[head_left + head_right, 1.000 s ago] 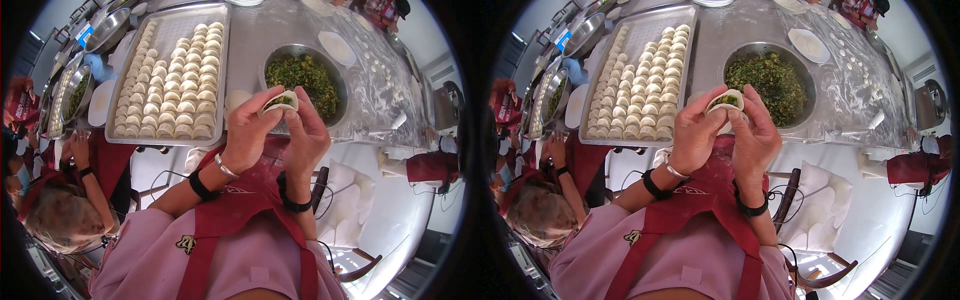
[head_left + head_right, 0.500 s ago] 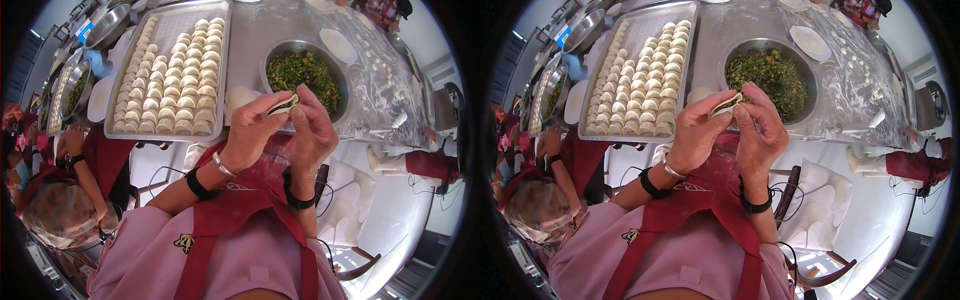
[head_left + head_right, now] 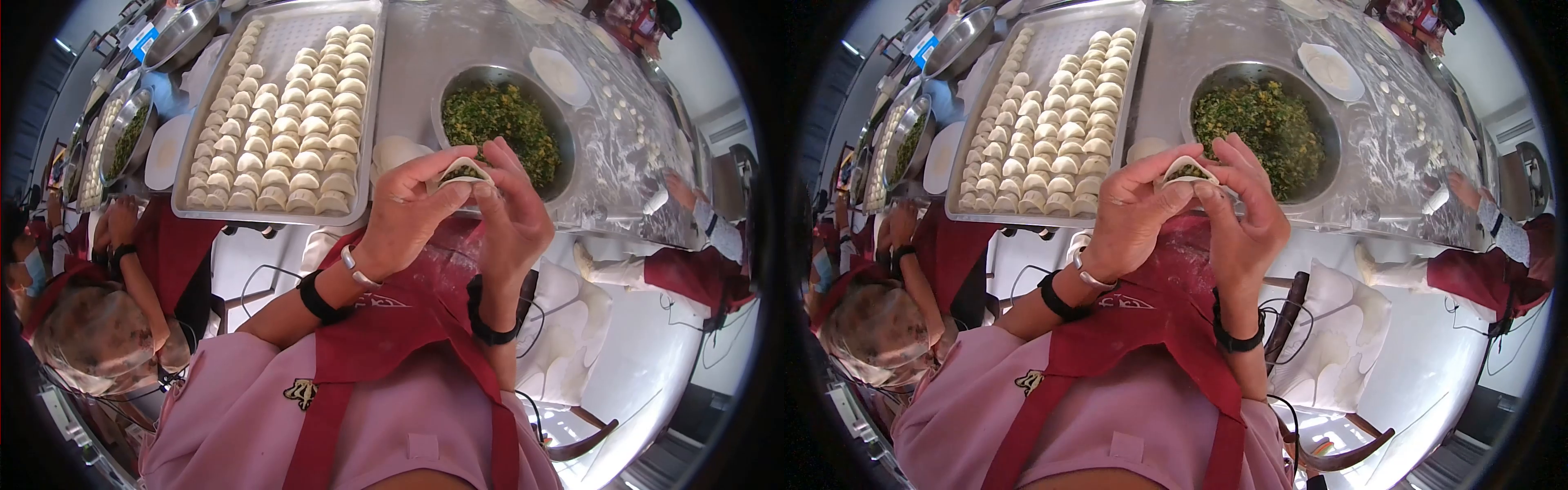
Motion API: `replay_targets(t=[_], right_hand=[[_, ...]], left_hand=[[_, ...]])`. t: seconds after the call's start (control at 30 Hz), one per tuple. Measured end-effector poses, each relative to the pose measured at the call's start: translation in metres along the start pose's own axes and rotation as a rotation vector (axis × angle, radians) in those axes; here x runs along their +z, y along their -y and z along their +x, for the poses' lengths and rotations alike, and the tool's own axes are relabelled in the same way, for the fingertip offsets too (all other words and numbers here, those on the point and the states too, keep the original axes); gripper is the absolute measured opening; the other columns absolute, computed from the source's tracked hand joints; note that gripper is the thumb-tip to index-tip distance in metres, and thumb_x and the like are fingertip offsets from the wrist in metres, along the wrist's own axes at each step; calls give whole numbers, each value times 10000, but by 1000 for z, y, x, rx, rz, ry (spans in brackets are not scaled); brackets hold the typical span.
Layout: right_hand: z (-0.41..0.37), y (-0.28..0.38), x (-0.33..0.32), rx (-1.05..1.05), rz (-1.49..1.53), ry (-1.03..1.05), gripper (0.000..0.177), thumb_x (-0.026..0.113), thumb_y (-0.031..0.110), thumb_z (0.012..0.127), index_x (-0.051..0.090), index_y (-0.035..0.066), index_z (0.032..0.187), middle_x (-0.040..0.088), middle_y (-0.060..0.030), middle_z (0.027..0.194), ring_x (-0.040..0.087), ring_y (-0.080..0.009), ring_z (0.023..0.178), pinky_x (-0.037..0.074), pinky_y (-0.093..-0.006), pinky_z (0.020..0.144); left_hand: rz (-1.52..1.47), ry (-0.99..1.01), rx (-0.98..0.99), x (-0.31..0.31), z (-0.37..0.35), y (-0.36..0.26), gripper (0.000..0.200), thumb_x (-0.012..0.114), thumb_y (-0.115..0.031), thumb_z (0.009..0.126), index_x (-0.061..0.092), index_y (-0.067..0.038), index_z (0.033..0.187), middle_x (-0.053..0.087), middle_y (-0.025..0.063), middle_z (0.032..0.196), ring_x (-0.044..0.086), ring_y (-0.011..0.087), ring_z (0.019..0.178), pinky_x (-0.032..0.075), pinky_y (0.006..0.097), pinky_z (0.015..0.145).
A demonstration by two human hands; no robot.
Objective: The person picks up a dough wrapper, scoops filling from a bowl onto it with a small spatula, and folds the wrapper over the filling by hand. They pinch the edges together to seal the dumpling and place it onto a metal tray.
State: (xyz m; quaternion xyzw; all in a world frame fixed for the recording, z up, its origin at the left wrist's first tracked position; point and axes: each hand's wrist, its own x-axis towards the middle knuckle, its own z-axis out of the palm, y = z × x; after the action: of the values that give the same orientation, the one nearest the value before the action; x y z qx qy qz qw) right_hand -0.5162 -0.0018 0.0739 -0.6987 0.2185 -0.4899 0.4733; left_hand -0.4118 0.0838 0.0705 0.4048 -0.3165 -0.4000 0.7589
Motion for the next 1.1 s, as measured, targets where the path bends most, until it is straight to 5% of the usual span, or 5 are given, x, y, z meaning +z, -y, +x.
replay_targets(t=[0.37,0.57,0.93,1.03,1.1], right_hand=[[-3,-10,-5,-221,-110,34,211,758,9,790,697,-14,991,686,-187,1169,559,-351,1248,465,-438,1005],[-1,7,-3,23,50,87,285,790,117,789,715,2,1039,672,-180,1209,522,-336,1297,477,-401,995],[-4,-9,-9,-261,-179,146,238,788,24,729,711,19,954,709,-167,1125,567,-367,1241,461,-433,1012],[0,10,-7,-169,-210,171,248,770,1,735,723,24,977,685,-164,1191,543,-368,1268,454,-425,1017],[0,14,-8,-149,-228,213,250,751,-15,751,728,23,996,664,-171,1230,527,-367,1286,451,-421,1022]], left_hand=[[351,106,-13,-9,1,-13,342,550,-16,969,566,66,1300,666,122,1159,644,140,1032,540,269,906],[338,157,-57,-11,-1,-20,362,521,-27,981,539,60,1333,668,115,1155,642,127,1028,527,249,889],[754,398,-63,-21,10,-31,332,485,16,944,555,85,1261,658,78,1042,619,112,997,492,242,842],[385,362,-106,-18,11,-27,389,477,17,948,509,72,1332,645,85,1111,606,118,1027,493,250,869],[427,330,-78,-17,9,-27,443,486,33,936,468,65,1377,628,96,1175,594,120,1061,495,257,887]])
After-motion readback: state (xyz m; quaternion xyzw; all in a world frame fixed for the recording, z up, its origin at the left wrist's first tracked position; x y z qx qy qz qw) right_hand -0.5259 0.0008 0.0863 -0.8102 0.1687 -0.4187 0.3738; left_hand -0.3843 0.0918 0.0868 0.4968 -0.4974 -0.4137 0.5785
